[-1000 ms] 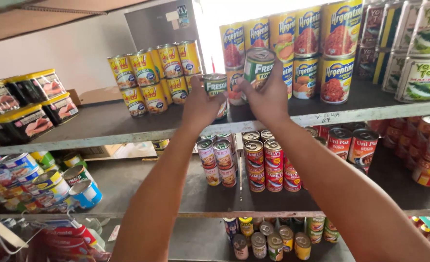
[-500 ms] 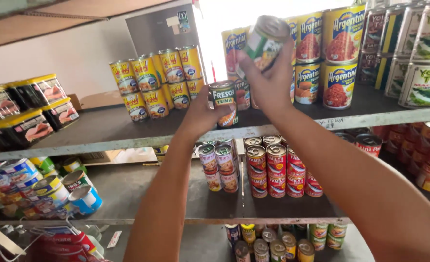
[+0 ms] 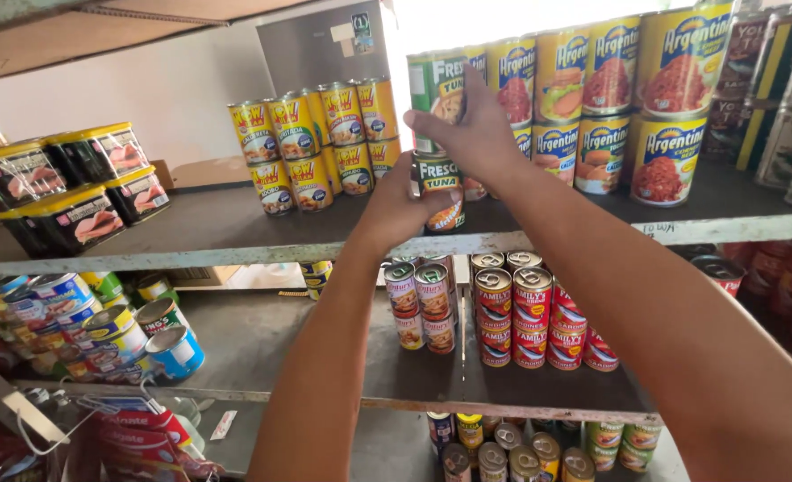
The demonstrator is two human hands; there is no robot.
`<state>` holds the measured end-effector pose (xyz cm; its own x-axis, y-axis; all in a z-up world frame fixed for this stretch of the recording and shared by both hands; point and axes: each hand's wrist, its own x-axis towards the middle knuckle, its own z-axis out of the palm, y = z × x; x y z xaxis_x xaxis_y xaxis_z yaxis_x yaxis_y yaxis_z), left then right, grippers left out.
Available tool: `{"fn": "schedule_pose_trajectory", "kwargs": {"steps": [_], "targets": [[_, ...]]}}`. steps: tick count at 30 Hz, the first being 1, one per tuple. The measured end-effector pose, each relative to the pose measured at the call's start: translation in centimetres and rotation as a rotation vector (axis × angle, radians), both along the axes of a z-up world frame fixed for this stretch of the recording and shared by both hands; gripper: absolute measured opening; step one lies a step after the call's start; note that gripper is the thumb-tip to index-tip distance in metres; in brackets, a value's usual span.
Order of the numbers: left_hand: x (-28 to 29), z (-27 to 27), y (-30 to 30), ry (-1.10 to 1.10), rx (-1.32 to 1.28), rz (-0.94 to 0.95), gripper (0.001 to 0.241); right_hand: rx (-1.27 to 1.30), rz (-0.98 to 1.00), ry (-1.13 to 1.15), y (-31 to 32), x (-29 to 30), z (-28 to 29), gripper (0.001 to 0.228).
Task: Stocking various canned food items onto grocery store shelves from a box.
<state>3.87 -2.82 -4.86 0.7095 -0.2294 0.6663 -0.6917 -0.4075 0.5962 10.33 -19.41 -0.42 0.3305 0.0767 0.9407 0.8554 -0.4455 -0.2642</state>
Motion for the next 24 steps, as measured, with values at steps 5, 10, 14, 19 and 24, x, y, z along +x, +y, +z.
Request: {"fn": "schedule_pose_trajectory", "kwargs": {"steps": [5, 10, 14, 19, 24], "targets": [[-0.4, 0.2, -0.1, 0.004, -0.005, -0.021, 0.063, 0.11, 0.31, 0.284, 0.7, -2.9, 1.1, 0.119], [-0.2, 0.1, 0.0, -0.02, 0.022, 0.002, 0.062, 0.042, 0.081, 0.24, 0.8, -1.4, 0.5, 0.115], [-1.1, 0.5, -0.1, 0.021, 0.047, 0.069, 0.063, 0.1, 0.175, 0.282, 1.3, -3.3, 0.4, 0.105], [0.4, 0.0, 0.1, 0.014, 0.01, 0.036, 0.08, 0.071, 0.161, 0.202, 0.4, -2.5, -1.7, 0.099], [3.3, -1.1, 0.8, 0.038, -0.066, -0.109, 0.077, 0.016, 0.248, 0.036, -1.4, -4.0, -3.1, 0.092]]}}
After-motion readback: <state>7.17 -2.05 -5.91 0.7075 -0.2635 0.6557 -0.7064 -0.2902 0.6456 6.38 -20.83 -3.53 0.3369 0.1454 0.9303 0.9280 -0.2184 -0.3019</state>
